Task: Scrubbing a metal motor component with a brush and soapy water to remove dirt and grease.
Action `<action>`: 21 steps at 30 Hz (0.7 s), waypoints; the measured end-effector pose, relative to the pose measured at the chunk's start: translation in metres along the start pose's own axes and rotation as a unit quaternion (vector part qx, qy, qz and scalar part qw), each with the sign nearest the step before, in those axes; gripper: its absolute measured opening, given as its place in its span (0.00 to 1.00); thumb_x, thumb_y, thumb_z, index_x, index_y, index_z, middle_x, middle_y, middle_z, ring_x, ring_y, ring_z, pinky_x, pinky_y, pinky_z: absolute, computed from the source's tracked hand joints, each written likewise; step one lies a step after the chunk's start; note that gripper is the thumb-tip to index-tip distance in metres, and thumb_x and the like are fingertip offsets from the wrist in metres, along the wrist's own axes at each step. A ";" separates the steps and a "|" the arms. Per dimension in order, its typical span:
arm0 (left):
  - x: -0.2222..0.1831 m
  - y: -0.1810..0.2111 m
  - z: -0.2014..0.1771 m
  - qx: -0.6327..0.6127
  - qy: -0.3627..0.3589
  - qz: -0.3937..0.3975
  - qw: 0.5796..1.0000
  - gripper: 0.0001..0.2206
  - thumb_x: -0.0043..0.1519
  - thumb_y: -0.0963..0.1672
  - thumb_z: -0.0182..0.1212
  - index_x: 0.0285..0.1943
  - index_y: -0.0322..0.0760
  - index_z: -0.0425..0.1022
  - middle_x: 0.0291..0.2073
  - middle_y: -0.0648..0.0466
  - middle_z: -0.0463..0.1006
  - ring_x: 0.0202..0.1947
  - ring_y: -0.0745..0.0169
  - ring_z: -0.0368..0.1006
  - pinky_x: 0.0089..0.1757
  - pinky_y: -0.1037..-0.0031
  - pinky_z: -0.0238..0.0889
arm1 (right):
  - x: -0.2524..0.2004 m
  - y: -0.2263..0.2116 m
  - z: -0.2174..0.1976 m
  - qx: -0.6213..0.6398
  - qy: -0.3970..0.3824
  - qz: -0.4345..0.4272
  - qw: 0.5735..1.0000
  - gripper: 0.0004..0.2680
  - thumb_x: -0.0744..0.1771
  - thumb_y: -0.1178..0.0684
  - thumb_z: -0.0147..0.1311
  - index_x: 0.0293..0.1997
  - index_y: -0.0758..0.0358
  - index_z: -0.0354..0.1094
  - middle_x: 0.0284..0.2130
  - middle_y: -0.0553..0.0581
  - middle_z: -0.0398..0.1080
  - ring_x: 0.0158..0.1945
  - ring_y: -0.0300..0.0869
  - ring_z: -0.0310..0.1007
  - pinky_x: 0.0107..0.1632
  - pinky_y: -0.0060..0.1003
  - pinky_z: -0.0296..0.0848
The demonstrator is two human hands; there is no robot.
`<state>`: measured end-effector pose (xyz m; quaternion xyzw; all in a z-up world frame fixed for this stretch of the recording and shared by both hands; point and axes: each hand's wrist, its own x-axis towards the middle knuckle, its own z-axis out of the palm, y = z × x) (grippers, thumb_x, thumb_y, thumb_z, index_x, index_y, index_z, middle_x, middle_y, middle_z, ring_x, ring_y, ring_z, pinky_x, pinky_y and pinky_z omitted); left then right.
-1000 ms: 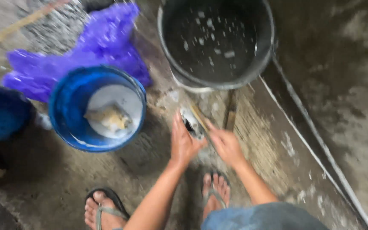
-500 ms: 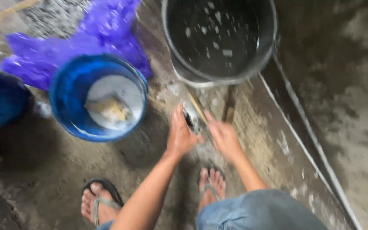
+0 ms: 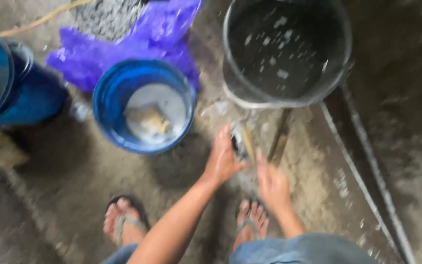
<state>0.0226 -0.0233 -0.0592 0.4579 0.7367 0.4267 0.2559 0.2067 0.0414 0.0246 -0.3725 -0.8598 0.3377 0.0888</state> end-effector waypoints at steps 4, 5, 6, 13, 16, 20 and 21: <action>0.005 0.032 -0.027 -0.003 -0.023 -0.063 0.998 0.62 0.38 0.45 0.84 0.77 0.20 0.39 0.71 0.28 0.54 0.72 0.30 0.50 0.67 0.54 0.48 | 0.041 -0.015 0.007 0.155 0.031 0.062 0.985 0.16 0.71 0.50 0.47 0.68 0.53 0.68 0.30 0.37 0.64 0.25 0.31 0.46 0.29 0.27 0.56; 0.000 0.020 -0.015 0.015 -0.030 -0.063 0.997 0.62 0.38 0.47 0.83 0.77 0.21 0.39 0.73 0.29 0.52 0.73 0.31 0.48 0.68 0.56 0.44 | 0.013 -0.021 -0.004 0.124 0.000 0.071 0.990 0.17 0.71 0.50 0.42 0.70 0.51 0.63 0.24 0.43 0.61 0.23 0.35 0.51 0.29 0.33 0.57; 0.003 0.004 -0.004 0.035 -0.036 -0.058 0.997 0.63 0.37 0.49 0.82 0.78 0.21 0.38 0.75 0.30 0.50 0.75 0.33 0.46 0.70 0.58 0.40 | -0.011 -0.025 -0.012 0.092 -0.026 0.077 0.992 0.19 0.71 0.50 0.36 0.73 0.48 0.59 0.18 0.48 0.57 0.21 0.38 0.55 0.29 0.38 0.58; 0.008 0.034 -0.035 -0.018 -0.054 -0.079 0.995 0.63 0.37 0.45 0.85 0.78 0.21 0.40 0.69 0.20 0.54 0.70 0.19 0.52 0.69 0.47 0.44 | 0.050 0.014 0.003 0.037 0.036 0.000 0.999 0.14 0.70 0.46 0.49 0.65 0.43 0.70 0.35 0.65 0.78 0.41 0.60 0.77 0.42 0.53 0.72; 0.028 0.012 -0.056 -0.024 -0.098 -0.074 0.992 0.65 0.30 0.43 0.85 0.79 0.29 0.43 0.71 0.26 0.54 0.72 0.23 0.51 0.70 0.48 0.45 | 0.025 -0.010 -0.006 0.126 0.015 0.001 0.992 0.16 0.70 0.51 0.48 0.66 0.57 0.69 0.37 0.72 0.78 0.43 0.64 0.78 0.47 0.54 0.73; 0.025 0.021 -0.070 -0.031 -0.166 -0.027 0.985 0.58 0.27 0.37 0.76 0.75 0.30 0.49 0.69 0.30 0.55 0.71 0.23 0.52 0.69 0.47 0.47 | -0.041 0.041 0.017 0.182 0.029 0.172 0.968 0.13 0.69 0.51 0.51 0.61 0.43 0.73 0.11 0.59 0.72 0.15 0.44 0.72 0.18 0.38 0.69; 0.030 0.025 -0.073 -0.025 -0.165 -0.036 0.985 0.58 0.26 0.39 0.75 0.73 0.31 0.49 0.68 0.30 0.55 0.71 0.23 0.52 0.69 0.47 0.48 | -0.038 0.043 0.019 0.231 0.042 0.182 0.955 0.14 0.69 0.51 0.51 0.61 0.43 0.73 0.09 0.57 0.69 0.12 0.42 0.68 0.13 0.35 0.66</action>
